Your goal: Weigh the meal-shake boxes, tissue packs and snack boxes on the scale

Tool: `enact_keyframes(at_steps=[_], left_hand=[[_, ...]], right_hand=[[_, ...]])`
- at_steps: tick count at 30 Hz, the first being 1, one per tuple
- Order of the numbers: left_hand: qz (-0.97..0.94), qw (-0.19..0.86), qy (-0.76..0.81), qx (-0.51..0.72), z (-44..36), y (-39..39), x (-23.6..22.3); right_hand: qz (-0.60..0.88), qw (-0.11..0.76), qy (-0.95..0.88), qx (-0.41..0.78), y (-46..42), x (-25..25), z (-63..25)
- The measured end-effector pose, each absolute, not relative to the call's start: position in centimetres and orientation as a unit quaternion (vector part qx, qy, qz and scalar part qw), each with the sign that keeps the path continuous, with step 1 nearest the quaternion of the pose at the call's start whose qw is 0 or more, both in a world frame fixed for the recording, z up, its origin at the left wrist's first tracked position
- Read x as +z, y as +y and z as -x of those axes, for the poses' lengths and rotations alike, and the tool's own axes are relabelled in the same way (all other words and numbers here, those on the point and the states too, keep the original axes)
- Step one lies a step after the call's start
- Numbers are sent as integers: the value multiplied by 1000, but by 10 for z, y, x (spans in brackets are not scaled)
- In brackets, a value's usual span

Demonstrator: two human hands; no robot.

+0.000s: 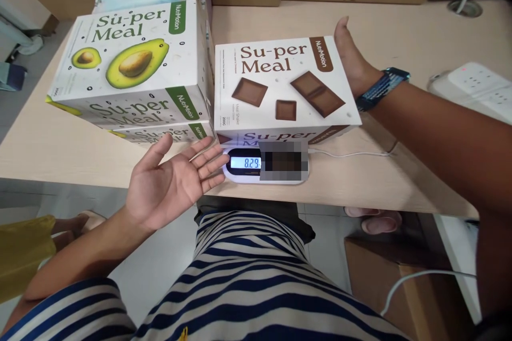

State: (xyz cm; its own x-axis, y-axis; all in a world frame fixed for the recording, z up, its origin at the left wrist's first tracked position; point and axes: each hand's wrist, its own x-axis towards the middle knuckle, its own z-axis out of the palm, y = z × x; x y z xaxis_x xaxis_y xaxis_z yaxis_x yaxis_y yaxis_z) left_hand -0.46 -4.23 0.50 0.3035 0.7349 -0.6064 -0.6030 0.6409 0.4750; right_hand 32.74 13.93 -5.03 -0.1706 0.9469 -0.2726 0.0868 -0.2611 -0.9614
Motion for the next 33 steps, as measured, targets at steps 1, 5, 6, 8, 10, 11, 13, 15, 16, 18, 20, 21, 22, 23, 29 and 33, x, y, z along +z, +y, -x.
enact_keyframes(at_steps=[1, 5, 6, 8, 10, 11, 13, 15, 16, 18, 20, 21, 22, 23, 29, 33], left_hand=[[-76, 804, 418, 416, 5, -42, 4], [-68, 804, 420, 416, 6, -41, 2], [-66, 803, 422, 415, 6, -41, 1], [-66, 802, 425, 414, 7, -41, 1], [-69, 801, 426, 414, 8, -41, 1], [-71, 801, 426, 415, 8, -41, 1], [-71, 800, 427, 416, 9, -42, 1], [-69, 800, 427, 416, 9, -42, 1], [-68, 800, 427, 416, 9, -42, 1], [-70, 800, 427, 416, 9, -43, 1], [-73, 798, 428, 418, 9, -44, 2], [-75, 797, 429, 419, 10, -45, 3], [-76, 795, 430, 420, 10, -45, 4], [-78, 793, 432, 422, 10, -45, 4], [-78, 791, 440, 417, 9, -44, 4], [-80, 789, 442, 419, 8, -44, 4]], right_hand=[[528, 360, -487, 595, 140, -51, -328], [511, 367, -485, 608, 141, -51, -328], [507, 373, -483, 609, 141, -51, -328], [498, 374, -477, 620, 140, -51, -328], [487, 365, -471, 638, 138, -50, -329], [482, 363, -469, 645, 137, -50, -329], [479, 363, -472, 645, 136, -50, -330], [484, 366, -476, 636, 136, -50, -330], [488, 368, -476, 633, 136, -50, -330], [489, 367, -474, 633, 136, -50, -329], [487, 370, -471, 636, 136, -50, -327], [483, 370, -470, 640, 136, -49, -326], [475, 370, -468, 647, 135, -48, -325], [464, 371, -465, 656, 134, -47, -324], [417, 384, -448, 691, 125, -46, -323], [428, 383, -443, 688, 124, -44, -323]])
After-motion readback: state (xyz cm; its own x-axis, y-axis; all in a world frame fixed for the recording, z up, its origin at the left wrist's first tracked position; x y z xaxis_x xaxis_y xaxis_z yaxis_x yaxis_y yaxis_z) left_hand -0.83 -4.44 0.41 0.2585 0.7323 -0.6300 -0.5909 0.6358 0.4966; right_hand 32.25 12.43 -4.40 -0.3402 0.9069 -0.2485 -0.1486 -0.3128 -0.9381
